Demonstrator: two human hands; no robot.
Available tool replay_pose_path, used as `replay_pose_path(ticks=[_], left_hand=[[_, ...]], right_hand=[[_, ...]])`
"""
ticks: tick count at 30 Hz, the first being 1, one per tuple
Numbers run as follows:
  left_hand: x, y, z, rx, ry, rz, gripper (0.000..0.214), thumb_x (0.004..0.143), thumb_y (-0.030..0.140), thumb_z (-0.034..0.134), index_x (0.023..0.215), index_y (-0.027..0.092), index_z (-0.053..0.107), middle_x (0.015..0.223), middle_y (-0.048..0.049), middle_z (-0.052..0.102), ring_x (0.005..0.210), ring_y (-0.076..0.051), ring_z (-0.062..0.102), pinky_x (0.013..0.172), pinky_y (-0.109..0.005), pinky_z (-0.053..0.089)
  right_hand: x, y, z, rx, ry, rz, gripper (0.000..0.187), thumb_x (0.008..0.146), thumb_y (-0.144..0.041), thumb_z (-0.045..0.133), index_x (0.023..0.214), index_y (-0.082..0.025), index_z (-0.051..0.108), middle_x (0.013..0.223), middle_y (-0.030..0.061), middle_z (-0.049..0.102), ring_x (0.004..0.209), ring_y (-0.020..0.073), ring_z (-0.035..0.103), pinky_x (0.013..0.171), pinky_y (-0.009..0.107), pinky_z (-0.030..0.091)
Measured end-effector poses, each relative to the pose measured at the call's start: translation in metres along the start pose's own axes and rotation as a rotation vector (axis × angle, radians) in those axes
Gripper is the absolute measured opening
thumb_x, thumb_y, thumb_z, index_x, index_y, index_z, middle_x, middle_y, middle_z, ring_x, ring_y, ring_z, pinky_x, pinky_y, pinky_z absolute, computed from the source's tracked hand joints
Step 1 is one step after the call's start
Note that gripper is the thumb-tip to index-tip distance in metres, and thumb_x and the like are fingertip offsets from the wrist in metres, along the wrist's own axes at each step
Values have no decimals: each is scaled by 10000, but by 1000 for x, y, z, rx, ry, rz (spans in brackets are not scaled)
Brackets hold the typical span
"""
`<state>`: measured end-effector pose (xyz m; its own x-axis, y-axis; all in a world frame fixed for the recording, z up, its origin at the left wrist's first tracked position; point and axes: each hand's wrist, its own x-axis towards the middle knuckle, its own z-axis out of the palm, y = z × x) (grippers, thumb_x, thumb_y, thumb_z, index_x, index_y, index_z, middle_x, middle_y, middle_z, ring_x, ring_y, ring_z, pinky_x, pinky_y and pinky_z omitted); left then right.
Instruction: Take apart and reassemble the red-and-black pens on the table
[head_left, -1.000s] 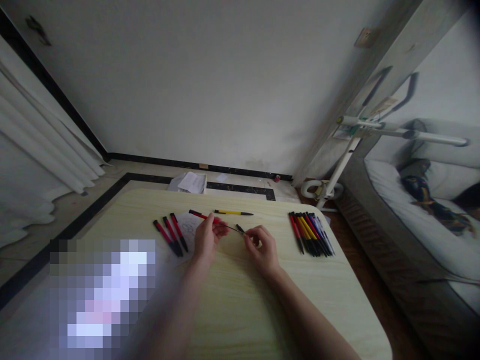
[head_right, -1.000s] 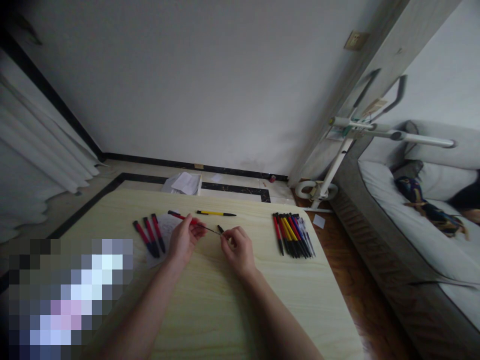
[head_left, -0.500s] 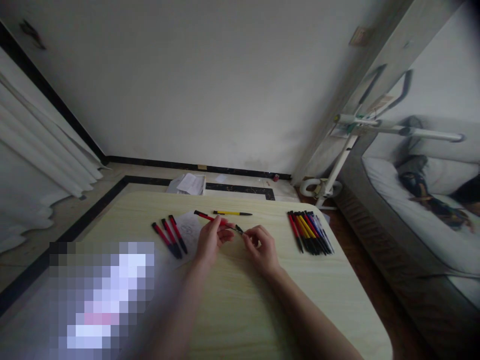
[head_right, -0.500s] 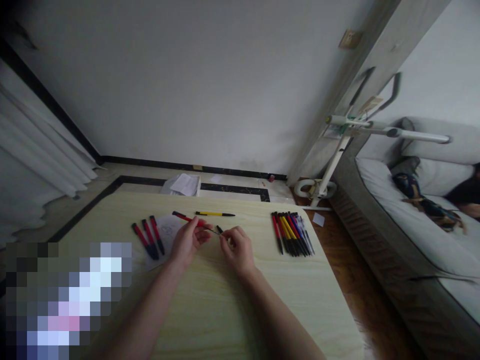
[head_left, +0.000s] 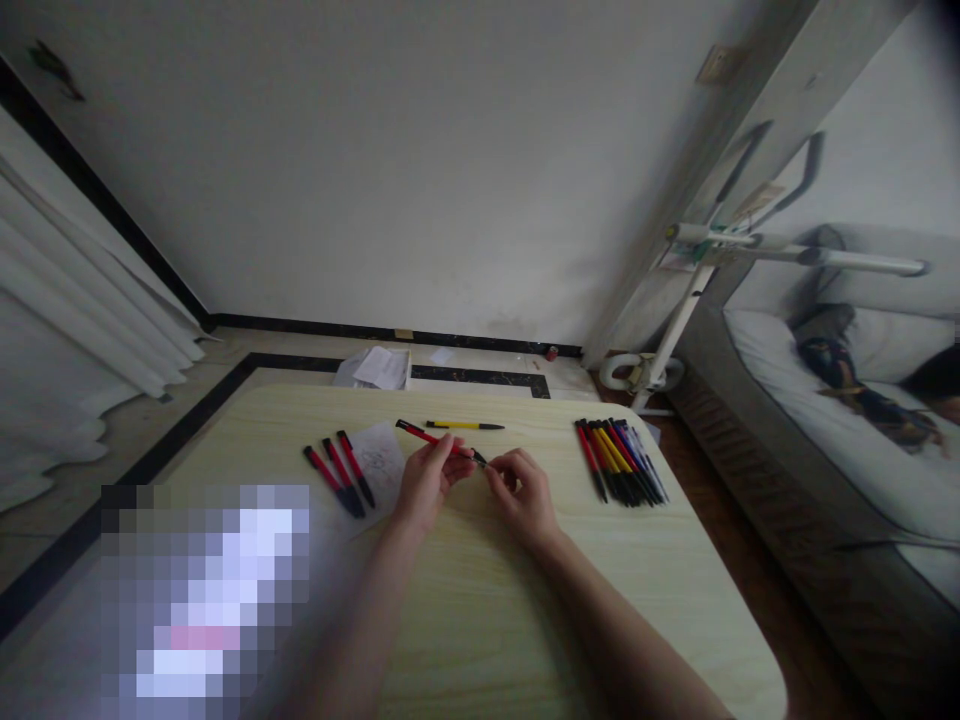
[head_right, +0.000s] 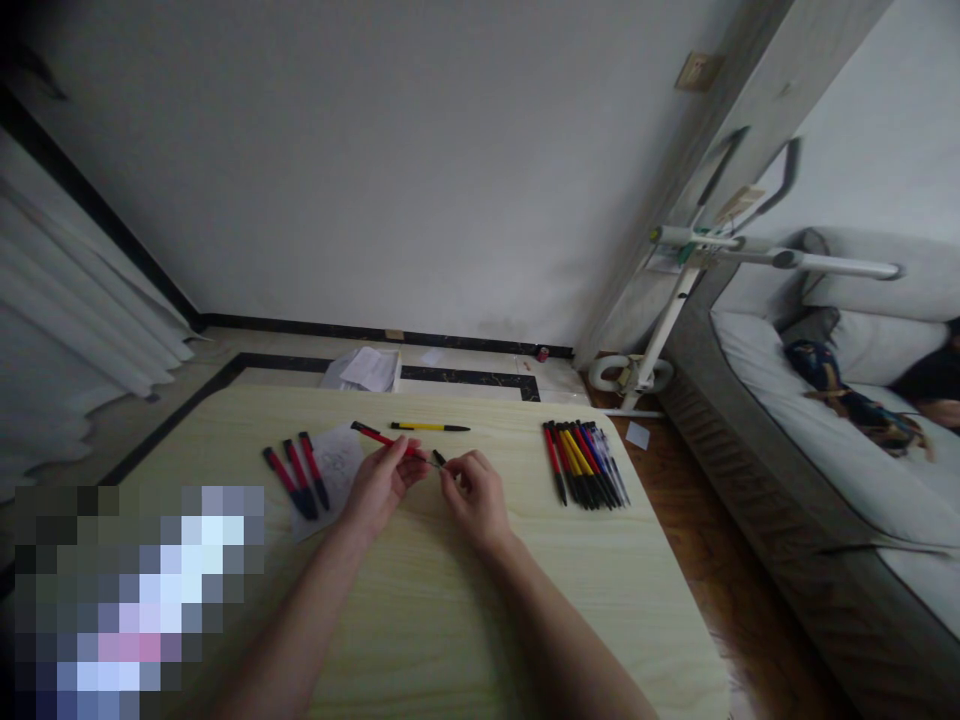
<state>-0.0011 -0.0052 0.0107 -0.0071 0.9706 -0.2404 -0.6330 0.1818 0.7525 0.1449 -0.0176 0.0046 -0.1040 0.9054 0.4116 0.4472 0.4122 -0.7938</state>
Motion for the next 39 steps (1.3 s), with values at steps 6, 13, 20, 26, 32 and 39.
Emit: replay_pose_path(ticks=[6,13,20,26,32,39], left_hand=[[0,0,0,2,22,0,236,679,302,642,791,96,613,674,-60,649,566,-129,611,576,-244,489],[3,3,-4,-14,34,19,216,671,274,653,783,93,611,666,-54,646,572,-128,611,580,-241,492],[2,3,-5,-14,3,4,228,698,306,622,806,106,600,696,-54,650,595,-129,613,585,-240,487],[3,3,-7,-27,23,18,239,707,329,609,814,116,590,714,-53,652,589,-121,610,572,-231,483],[5,13,-10,-170,92,16,199,713,295,615,794,114,598,693,-37,645,551,-92,594,515,-188,472],[5,21,-18,-493,6,-26,178,826,252,473,828,126,600,719,-8,637,529,-41,556,490,-143,449]], right_hand=[[0,-3,0,-5,-12,-1,106,782,-227,481,724,-176,554,670,16,502,583,119,448,536,241,386],[0,0,-1,0,-19,3,105,786,-225,477,725,-173,544,666,11,488,577,116,450,530,237,382],[1,2,0,0,9,7,102,781,-236,487,735,-173,553,668,13,503,574,116,455,525,239,386],[1,2,1,13,25,12,94,772,-233,491,736,-176,557,667,15,515,561,113,451,514,239,386],[4,4,-3,7,81,19,95,769,-234,487,735,-178,555,661,13,513,544,109,440,500,237,384],[9,14,-6,-124,151,79,78,753,-226,497,739,-179,557,670,5,514,549,112,442,517,239,382]])
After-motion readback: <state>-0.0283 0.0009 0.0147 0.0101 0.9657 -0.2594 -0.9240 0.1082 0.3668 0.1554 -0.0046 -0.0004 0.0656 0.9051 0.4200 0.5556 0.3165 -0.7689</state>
